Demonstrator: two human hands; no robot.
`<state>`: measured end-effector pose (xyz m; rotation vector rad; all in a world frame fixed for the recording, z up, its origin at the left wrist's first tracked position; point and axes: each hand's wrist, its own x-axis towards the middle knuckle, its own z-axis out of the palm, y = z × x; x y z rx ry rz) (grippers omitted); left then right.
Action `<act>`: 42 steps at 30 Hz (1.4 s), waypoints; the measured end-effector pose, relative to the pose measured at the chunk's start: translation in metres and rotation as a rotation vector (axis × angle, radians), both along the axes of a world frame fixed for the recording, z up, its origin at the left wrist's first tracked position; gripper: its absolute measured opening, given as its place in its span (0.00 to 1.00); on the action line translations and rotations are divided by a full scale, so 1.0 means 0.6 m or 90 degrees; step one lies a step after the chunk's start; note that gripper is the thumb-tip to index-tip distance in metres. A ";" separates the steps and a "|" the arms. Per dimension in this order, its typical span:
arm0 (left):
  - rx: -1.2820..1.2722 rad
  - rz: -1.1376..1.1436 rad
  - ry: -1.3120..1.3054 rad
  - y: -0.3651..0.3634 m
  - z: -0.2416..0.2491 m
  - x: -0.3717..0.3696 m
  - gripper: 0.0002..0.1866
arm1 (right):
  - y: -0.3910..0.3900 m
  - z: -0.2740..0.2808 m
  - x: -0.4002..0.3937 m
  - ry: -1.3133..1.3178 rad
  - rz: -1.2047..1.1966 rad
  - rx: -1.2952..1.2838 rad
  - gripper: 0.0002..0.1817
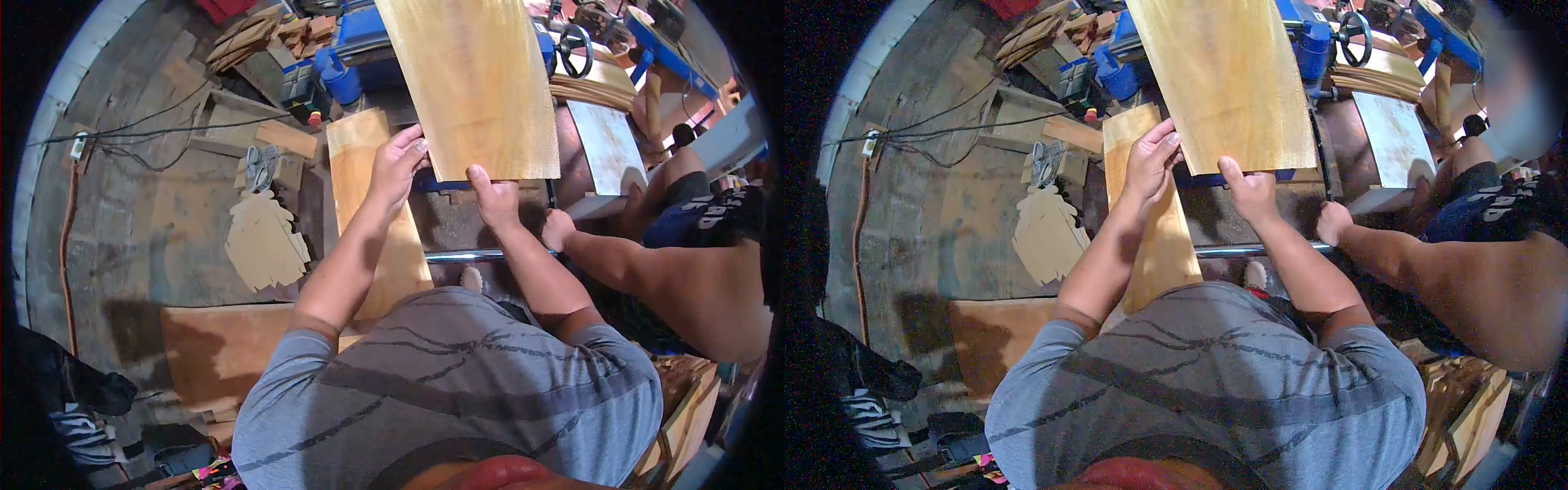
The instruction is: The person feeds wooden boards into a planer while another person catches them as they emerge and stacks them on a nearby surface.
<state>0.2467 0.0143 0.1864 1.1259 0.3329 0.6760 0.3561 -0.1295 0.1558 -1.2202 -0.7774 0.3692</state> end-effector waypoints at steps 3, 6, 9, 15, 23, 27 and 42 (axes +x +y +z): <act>0.008 -0.036 0.002 0.004 0.006 -0.012 0.25 | -0.002 0.004 -0.007 -0.036 -0.012 -0.015 0.18; 0.059 -0.064 -0.006 0.004 0.002 -0.017 0.29 | -0.004 0.000 -0.009 -0.071 -0.013 -0.053 0.18; 0.087 -0.063 -0.006 -0.002 0.001 -0.020 0.30 | -0.006 0.001 -0.012 -0.124 -0.017 -0.053 0.18; 0.091 -0.071 0.049 -0.017 -0.041 -0.042 0.29 | -0.011 -0.094 0.015 0.182 0.070 -0.160 0.19; 0.408 -0.045 0.279 0.006 -0.210 -0.112 0.23 | -0.163 -0.191 -0.005 0.564 0.171 -0.118 0.27; 0.754 0.095 0.466 0.014 -0.259 -0.161 0.19 | -0.250 -0.199 -0.019 0.569 0.198 -0.173 0.26; 0.821 0.070 0.436 0.015 -0.268 -0.175 0.18 | -0.325 -0.252 -0.161 0.679 0.109 -0.078 0.27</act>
